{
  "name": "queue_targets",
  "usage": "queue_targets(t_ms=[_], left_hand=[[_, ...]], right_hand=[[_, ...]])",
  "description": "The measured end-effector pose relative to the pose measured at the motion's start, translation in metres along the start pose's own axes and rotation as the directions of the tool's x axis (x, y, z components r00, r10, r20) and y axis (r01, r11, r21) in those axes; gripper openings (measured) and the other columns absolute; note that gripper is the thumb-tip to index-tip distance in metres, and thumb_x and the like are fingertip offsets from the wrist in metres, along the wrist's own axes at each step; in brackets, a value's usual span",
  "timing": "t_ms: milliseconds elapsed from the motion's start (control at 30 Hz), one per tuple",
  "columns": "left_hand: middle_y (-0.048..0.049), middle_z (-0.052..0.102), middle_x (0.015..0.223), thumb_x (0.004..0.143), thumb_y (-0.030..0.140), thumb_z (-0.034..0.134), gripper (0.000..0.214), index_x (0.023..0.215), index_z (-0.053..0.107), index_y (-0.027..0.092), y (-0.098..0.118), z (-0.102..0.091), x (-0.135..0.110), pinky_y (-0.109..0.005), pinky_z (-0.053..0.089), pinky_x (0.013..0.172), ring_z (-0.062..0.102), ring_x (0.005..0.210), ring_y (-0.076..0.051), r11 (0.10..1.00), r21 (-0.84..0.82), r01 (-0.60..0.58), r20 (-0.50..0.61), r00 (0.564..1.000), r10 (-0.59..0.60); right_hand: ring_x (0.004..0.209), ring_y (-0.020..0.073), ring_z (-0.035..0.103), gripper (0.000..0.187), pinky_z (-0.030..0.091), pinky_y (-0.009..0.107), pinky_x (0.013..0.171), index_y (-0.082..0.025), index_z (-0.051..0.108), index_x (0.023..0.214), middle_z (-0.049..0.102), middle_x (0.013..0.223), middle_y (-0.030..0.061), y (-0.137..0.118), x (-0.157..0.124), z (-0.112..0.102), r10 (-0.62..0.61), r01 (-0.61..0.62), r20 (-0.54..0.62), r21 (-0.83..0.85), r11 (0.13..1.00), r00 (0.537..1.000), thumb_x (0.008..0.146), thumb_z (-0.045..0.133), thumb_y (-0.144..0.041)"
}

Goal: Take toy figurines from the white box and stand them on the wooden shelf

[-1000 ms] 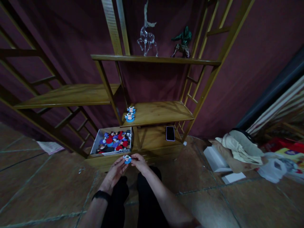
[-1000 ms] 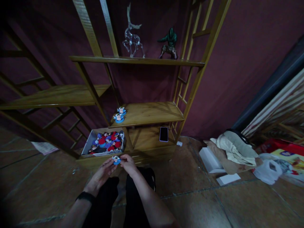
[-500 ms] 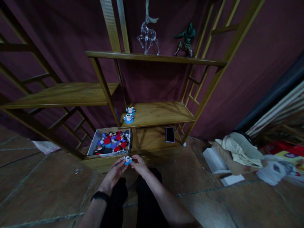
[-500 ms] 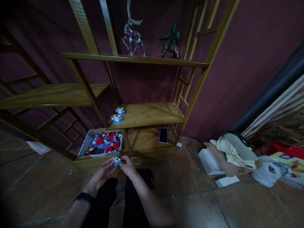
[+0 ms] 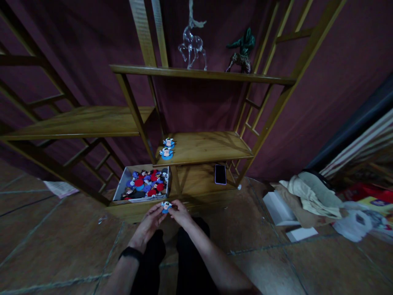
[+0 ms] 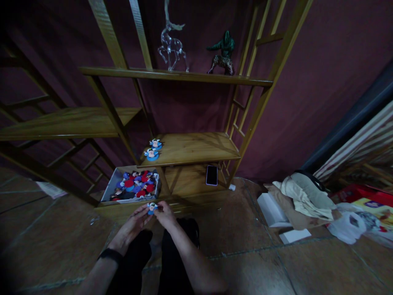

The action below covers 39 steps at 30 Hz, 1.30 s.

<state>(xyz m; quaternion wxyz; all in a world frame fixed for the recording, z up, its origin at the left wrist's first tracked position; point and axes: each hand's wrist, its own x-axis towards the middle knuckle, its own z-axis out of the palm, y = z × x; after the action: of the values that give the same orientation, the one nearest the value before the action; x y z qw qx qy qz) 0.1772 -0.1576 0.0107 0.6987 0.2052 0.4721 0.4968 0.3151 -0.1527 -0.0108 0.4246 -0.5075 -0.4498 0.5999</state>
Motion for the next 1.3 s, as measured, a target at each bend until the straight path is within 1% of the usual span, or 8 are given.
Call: queue_targets(t_ms=[133, 267, 400, 533, 700, 867, 1100, 1300], left_hand=[[-0.0052, 0.069, 0.085, 0.066, 0.004, 0.065, 0.025, 0.088, 0.065, 0.016, 0.0021, 0.004, -0.0018, -0.024, 0.052, 0.07, 0.065, 0.074, -0.014, 1.0, 0.006, 0.017, -0.017, 1.0, -0.017], [-0.0044, 0.069, 0.083, 0.065, 0.004, 0.066, 0.024, 0.085, 0.065, 0.016, 0.0024, 0.006, -0.0025, -0.024, 0.052, 0.07, 0.065, 0.073, -0.014, 1.0, -0.001, 0.011, -0.02, 1.0, -0.011], [-0.0039, 0.069, 0.082, 0.066, 0.003, 0.065, 0.023, 0.086, 0.064, 0.016, 0.0013, 0.0052, -0.0011, -0.025, 0.052, 0.071, 0.065, 0.073, -0.014, 1.0, -0.004, 0.015, -0.025, 1.0, -0.016], [-0.0036, 0.069, 0.082, 0.066, 0.003, 0.065, 0.024, 0.087, 0.064, 0.016, 0.0008, 0.0038, -0.0005, -0.025, 0.052, 0.072, 0.065, 0.073, -0.013, 1.0, -0.003, -0.002, -0.004, 1.0, 0.002], [-0.0034, 0.069, 0.085, 0.066, 0.006, 0.067, 0.025, 0.088, 0.065, 0.017, 0.0011, 0.0031, -0.0012, -0.025, 0.051, 0.074, 0.065, 0.076, -0.013, 1.0, 0.007, 0.007, 0.031, 0.999, -0.007], [-0.0037, 0.069, 0.085, 0.066, 0.007, 0.067, 0.025, 0.089, 0.064, 0.017, 0.0009, 0.0028, -0.0006, -0.025, 0.051, 0.074, 0.065, 0.076, -0.013, 1.0, 0.013, -0.005, 0.032, 0.999, 0.004], [-0.0035, 0.069, 0.086, 0.066, 0.006, 0.067, 0.023, 0.087, 0.065, 0.016, 0.0006, 0.0041, -0.0008, -0.024, 0.051, 0.073, 0.065, 0.077, -0.013, 1.0, 0.001, 0.005, 0.035, 0.999, -0.005], [-0.0027, 0.069, 0.085, 0.065, 0.006, 0.067, 0.022, 0.085, 0.065, 0.016, -0.003, 0.0025, 0.0025, -0.025, 0.051, 0.077, 0.064, 0.078, -0.013, 1.0, -0.011, -0.015, 0.04, 0.999, 0.015]], right_hand=[[0.066, 0.0112, 0.054, 0.022, 0.044, 0.021, 0.055, -0.022, 0.058, 0.087, 0.058, 0.077, -0.0021, 0.0005, 0.0016, 0.0012, 0.008, -0.007, -0.011, 0.004, 1.0, 1.0, 0.071, 0.062, -0.036], [0.07, 0.012, 0.055, 0.026, 0.044, 0.021, 0.055, -0.024, 0.057, 0.089, 0.058, 0.079, -0.0016, -0.0007, 0.0017, 0.0011, 0.023, -0.023, -0.008, 0.036, 0.999, 1.0, 0.07, 0.062, -0.041], [0.071, 0.0126, 0.055, 0.025, 0.044, 0.021, 0.055, -0.024, 0.057, 0.089, 0.058, 0.08, -0.0012, 0.0006, 0.0031, 0.0011, 0.033, -0.033, -0.012, 0.025, 0.999, 0.999, 0.071, 0.062, -0.04], [0.067, 0.0115, 0.055, 0.024, 0.044, 0.021, 0.054, -0.023, 0.057, 0.088, 0.058, 0.077, -0.0015, 0.0049, 0.0059, 0.002, 0.036, -0.036, -0.013, 0.02, 0.999, 0.999, 0.071, 0.061, -0.039], [0.063, 0.0101, 0.053, 0.024, 0.043, 0.02, 0.053, -0.023, 0.056, 0.089, 0.057, 0.076, -0.002, 0.0072, 0.0077, 0.0028, 0.06, -0.059, -0.016, 0.018, 0.998, 0.998, 0.071, 0.061, -0.039], [0.065, 0.0103, 0.054, 0.025, 0.043, 0.019, 0.053, -0.023, 0.056, 0.091, 0.057, 0.078, -0.0017, 0.0069, 0.0084, 0.0035, 0.082, -0.082, -0.023, 0.007, 0.997, 0.996, 0.072, 0.06, -0.038], [0.066, 0.009, 0.054, 0.026, 0.042, 0.017, 0.052, -0.021, 0.055, 0.093, 0.057, 0.08, -0.0015, 0.0061, 0.0076, 0.0025, 0.069, -0.069, -0.015, -0.003, 0.998, 0.998, 0.074, 0.058, -0.039], [0.068, 0.0099, 0.055, 0.03, 0.043, 0.017, 0.051, -0.022, 0.054, 0.097, 0.058, 0.083, -0.0008, 0.0078, 0.0088, 0.0019, 0.094, -0.094, -0.023, -0.017, 0.995, 0.995, 0.074, 0.059, -0.04]])
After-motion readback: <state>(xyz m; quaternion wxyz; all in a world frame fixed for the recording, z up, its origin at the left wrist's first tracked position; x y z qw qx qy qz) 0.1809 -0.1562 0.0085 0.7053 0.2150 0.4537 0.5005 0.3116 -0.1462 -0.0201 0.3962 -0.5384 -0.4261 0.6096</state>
